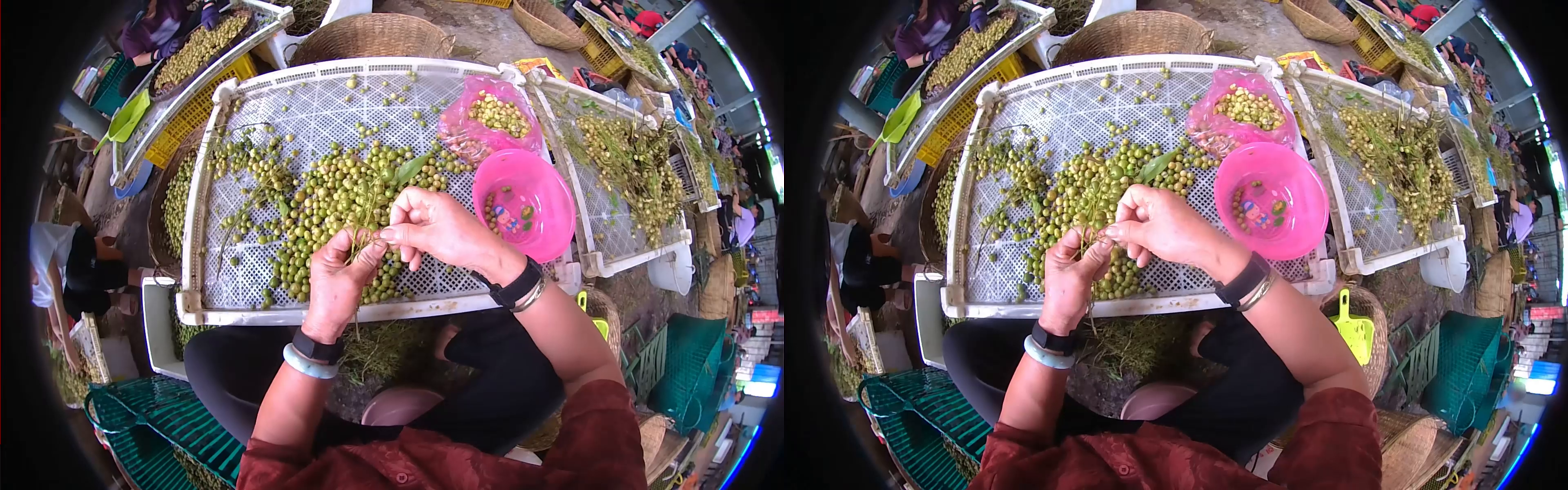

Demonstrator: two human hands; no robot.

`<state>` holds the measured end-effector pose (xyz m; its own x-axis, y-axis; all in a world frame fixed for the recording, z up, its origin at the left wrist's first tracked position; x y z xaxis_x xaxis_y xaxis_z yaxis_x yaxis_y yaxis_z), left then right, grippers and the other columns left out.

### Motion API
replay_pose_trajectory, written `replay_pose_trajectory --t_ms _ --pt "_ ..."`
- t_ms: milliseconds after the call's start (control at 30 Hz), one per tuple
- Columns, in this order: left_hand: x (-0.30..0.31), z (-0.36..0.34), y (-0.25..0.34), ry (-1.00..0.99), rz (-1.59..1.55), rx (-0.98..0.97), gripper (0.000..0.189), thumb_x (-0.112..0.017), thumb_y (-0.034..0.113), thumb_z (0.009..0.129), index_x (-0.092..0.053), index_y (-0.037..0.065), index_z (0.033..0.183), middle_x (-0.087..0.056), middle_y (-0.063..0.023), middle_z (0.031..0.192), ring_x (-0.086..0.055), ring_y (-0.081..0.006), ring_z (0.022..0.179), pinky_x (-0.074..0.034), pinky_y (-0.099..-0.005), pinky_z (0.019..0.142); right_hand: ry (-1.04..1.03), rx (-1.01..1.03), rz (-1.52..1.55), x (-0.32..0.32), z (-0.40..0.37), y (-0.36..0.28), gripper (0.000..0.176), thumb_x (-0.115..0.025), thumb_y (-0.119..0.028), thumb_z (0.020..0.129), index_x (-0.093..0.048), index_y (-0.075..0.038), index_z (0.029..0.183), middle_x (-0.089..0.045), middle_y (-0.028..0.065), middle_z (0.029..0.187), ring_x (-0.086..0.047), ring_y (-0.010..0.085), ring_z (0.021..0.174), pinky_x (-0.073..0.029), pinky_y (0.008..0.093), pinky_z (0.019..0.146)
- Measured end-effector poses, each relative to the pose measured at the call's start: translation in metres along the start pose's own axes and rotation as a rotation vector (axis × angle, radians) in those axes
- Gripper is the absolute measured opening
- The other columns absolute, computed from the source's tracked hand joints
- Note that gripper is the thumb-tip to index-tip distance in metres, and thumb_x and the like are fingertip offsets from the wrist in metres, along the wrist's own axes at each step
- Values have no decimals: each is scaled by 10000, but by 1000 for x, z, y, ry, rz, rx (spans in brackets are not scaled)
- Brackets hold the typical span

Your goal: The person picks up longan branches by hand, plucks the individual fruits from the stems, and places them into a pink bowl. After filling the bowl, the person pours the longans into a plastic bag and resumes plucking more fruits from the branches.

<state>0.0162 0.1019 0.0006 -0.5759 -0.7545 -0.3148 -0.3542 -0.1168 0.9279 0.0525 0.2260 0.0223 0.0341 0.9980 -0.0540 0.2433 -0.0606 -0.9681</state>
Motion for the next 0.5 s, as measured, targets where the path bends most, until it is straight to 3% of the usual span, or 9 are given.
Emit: replay_pose_trajectory --t_ms 167,300,500 --pt "-1 -3 1 115 -19 -50 123 -571 101 915 -583 41 808 -525 51 650 -420 -20 539 -342 -181 479 8 7 46 -9 1 -1 106 -593 -91 892 -517 -27 857 -555 16 691 -571 78 594 -505 216 492" --pt "2 -2 -8 35 235 -50 152 -505 189 958 -493 42 919 -468 50 666 -373 -20 559 -309 -169 493 14 6 45 -15 3 0 132 -624 -110 868 -530 -19 847 -573 28 693 -564 80 578 -498 220 474" --pt "8 -1 -13 160 -92 61 149 -528 176 946 -515 29 920 -514 34 657 -414 -16 545 -319 -180 467 16 -5 -6 -9 2 2 119 -617 -117 880 -536 -31 862 -567 8 709 -556 63 587 -498 205 498"
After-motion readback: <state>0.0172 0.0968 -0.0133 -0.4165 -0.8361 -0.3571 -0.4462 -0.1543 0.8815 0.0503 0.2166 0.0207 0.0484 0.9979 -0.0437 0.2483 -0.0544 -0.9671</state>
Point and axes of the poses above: each hand's wrist, its own z-axis towards the middle knuckle, its own x-axis out of the back of the hand, y = z × x, the point moved 8 cm from there along z, towards the middle knuckle
